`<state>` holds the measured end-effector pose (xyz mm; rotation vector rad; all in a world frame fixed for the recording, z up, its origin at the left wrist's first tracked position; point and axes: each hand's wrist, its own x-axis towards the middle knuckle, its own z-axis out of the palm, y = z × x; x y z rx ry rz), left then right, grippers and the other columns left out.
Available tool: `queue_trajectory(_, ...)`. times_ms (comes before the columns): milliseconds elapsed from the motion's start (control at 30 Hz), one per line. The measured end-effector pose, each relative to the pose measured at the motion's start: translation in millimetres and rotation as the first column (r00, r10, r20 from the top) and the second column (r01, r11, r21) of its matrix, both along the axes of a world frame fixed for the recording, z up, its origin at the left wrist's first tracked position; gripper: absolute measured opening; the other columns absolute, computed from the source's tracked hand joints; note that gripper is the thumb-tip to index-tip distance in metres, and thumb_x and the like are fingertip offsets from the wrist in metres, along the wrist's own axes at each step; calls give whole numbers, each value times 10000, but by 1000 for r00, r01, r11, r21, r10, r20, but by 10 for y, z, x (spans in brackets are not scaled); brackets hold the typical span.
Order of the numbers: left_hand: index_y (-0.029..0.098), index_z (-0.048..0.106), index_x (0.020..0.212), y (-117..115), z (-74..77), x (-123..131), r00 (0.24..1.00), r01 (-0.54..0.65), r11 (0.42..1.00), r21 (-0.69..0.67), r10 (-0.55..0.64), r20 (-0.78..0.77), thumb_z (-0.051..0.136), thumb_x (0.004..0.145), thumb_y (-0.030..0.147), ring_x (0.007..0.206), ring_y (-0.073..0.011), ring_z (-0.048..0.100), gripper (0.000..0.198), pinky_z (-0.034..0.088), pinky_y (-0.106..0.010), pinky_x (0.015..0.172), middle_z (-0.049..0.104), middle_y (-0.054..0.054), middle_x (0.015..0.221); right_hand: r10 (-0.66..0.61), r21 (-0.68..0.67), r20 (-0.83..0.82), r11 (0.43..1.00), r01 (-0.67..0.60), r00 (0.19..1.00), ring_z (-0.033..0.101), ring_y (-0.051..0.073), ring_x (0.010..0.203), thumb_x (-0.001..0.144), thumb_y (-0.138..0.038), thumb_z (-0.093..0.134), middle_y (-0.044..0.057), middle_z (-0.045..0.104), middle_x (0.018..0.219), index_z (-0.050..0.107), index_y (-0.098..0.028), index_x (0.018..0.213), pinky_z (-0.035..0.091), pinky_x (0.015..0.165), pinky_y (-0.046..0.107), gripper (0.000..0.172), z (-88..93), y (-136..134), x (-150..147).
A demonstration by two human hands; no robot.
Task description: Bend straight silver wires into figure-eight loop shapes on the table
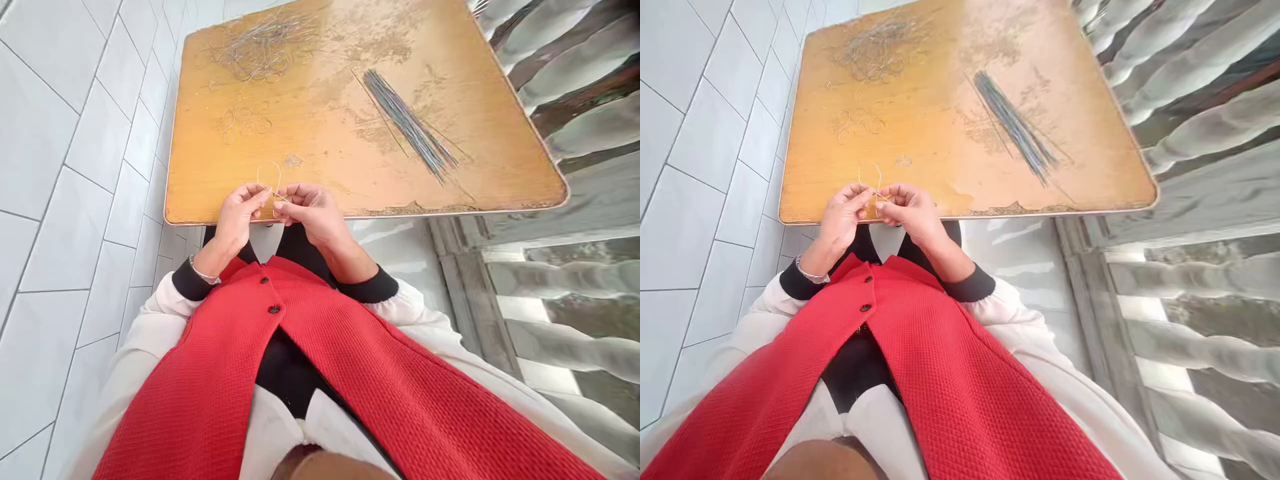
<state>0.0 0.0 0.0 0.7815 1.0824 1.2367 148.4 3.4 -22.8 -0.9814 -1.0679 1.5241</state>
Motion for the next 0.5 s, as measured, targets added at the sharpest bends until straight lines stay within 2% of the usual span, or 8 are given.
queue_trajectory(167, 169, 626, 763, 22, -1, -27, 996, -31, 999, 26, 33, -77, 797, 829, 178, 599, -23, 466, 185, 349, -168, 556, 579, 60, 710, 36, 3, 79, 999, -37, 996, 546, 91, 508, 630, -541, 928, -5, 658, 610, 692, -188, 759, 452, 484, 222, 444, 88, -39, 63)
queue_trajectory(267, 176, 632, 782, 142, 65, -84, 988, -41, 999, 30, 45, -149, 777, 840, 189, 650, -34, 498, 156, 355, -174, 581, 627, 45, 771, 37, 5, 133, 999, -38, 990, 553, 98, 537, 668, -588, 888, 21, 686, 662, 700, -187, 746, 457, 506, 232, 450, 120, 38, 100)
queue_trajectory(367, 173, 640, 773, 396, 154, -198, 975, -5, 1000, 27, 10, -222, 758, 834, 170, 687, -48, 528, 134, 355, -185, 609, 657, 28, 792, 5, 56, 191, 998, -16, 982, 546, 99, 555, 692, -596, 861, 33, 702, 700, 704, -185, 748, 451, 535, 246, 443, 109, 196, 150)
queue_trajectory(500, 155, 638, 708, 888, 244, -333, 924, 1, 1000, 16, 5, -383, 743, 802, 81, 650, -45, 498, 159, 322, -196, 606, 629, 27, 727, -52, 96, 266, 995, 27, 962, 526, 104, 565, 694, -540, 847, 28, 680, 688, 684, -184, 743, 432, 559, 262, 394, 36, 399, 218)
